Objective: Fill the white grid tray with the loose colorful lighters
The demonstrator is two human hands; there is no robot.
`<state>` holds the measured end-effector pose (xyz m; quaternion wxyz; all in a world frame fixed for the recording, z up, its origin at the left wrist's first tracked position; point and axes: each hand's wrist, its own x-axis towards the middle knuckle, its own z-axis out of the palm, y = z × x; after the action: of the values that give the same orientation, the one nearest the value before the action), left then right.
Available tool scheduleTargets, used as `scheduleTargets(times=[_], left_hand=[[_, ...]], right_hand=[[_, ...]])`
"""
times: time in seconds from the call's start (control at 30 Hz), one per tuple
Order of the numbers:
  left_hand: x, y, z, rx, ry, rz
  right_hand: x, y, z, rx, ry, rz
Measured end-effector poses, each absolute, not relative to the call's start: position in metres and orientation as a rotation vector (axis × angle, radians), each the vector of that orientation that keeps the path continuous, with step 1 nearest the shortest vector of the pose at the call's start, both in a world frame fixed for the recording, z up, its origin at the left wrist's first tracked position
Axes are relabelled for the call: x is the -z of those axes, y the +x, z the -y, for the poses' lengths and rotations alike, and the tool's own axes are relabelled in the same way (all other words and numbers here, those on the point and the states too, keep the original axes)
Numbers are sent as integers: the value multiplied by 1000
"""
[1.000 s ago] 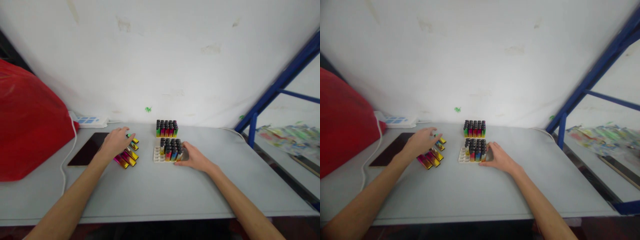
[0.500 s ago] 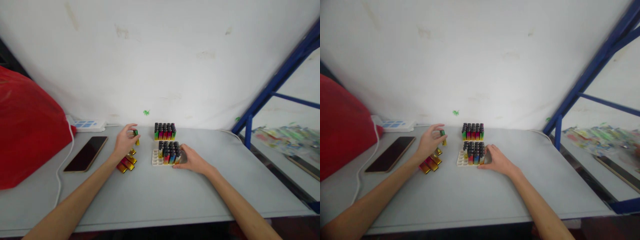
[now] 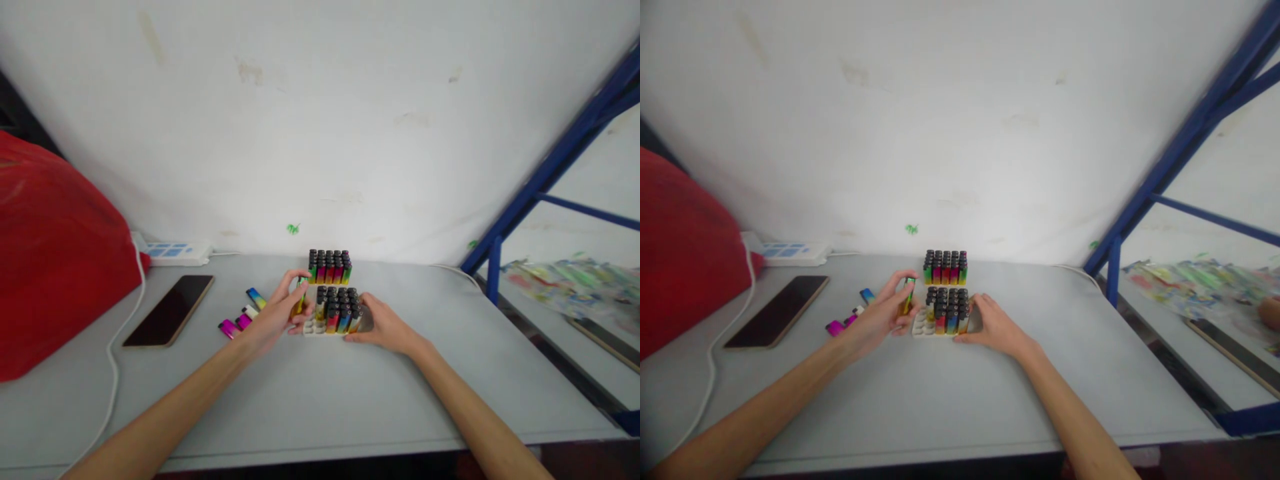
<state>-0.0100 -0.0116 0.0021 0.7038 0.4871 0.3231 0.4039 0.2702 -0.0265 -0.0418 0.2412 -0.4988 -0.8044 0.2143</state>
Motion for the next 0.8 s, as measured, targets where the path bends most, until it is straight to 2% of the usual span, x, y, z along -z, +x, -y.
scheduleTargets(times=[0.23,0.8], left_hand=[[-1,-6,11,-738,994,-688],[6,-4,7,-850,1115,-758]], right_hand=[[44,272,26,-569,-1356,2204],[43,273,26,-564,-1354,2225]])
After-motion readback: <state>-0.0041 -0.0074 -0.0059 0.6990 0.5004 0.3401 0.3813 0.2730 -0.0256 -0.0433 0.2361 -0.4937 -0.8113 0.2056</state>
